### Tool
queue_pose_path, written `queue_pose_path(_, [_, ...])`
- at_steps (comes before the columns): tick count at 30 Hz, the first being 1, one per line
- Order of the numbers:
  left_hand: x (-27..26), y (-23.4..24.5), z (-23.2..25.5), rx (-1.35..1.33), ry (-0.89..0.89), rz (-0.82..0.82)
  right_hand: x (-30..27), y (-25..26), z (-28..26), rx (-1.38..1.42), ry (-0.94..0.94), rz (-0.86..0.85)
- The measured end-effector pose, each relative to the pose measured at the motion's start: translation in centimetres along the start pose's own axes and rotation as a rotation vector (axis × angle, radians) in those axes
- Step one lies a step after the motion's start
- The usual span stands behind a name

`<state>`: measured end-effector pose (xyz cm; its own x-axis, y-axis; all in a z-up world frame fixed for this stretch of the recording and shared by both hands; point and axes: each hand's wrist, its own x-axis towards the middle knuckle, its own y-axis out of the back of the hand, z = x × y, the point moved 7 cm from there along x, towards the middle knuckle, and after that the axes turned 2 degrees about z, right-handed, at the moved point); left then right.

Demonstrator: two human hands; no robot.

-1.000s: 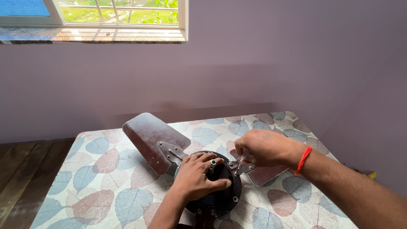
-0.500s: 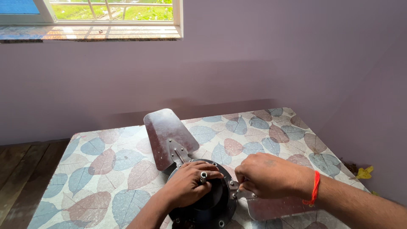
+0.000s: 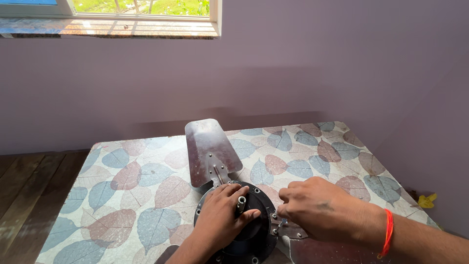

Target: The person uses a screwdriver to tighten screws on the central hub of a ceiling fan placed on a table. The hands hold the fan steady while turning the screwdriver on multiple fasteners around the hub.

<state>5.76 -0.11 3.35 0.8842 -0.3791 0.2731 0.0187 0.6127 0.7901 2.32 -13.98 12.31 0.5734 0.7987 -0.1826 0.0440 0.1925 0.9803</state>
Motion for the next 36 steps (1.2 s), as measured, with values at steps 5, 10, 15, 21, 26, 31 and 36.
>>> queue_pose_path(5, [-0.7,-0.4,-0.7,-0.066,0.035,0.041,-0.8,-1.3,-0.9,-0.144,0.112,0.061])
queue_pose_path(10, [-0.8,-0.6,-0.7,-0.056,0.040,0.012,-0.9,-2.7,-0.1,-0.120,0.027,-0.124])
queue_pose_path(15, [-0.9,-0.5,-0.6,-0.046,0.024,0.022,-0.3,-2.8,0.7,-0.118,-0.051,-0.117])
queue_pose_path(21, [-0.7,-0.6,-0.5,-0.030,0.011,-0.002,0.1,-1.9,0.0,-0.070,-0.017,-0.112])
queue_pose_path(26, [-0.7,-1.0,-0.8,-0.037,-0.004,0.003,-0.4,-2.2,0.7,0.034,-0.181,-0.265])
queue_pose_path(31, [-0.4,-1.4,-1.2,-0.037,-0.006,-0.008,0.2,-2.3,0.4,-0.033,-0.014,-0.123])
queue_pose_path(36, [-0.4,-1.6,-1.3,-0.033,0.010,-0.025,0.7,-2.8,0.0,-0.183,0.043,-0.002])
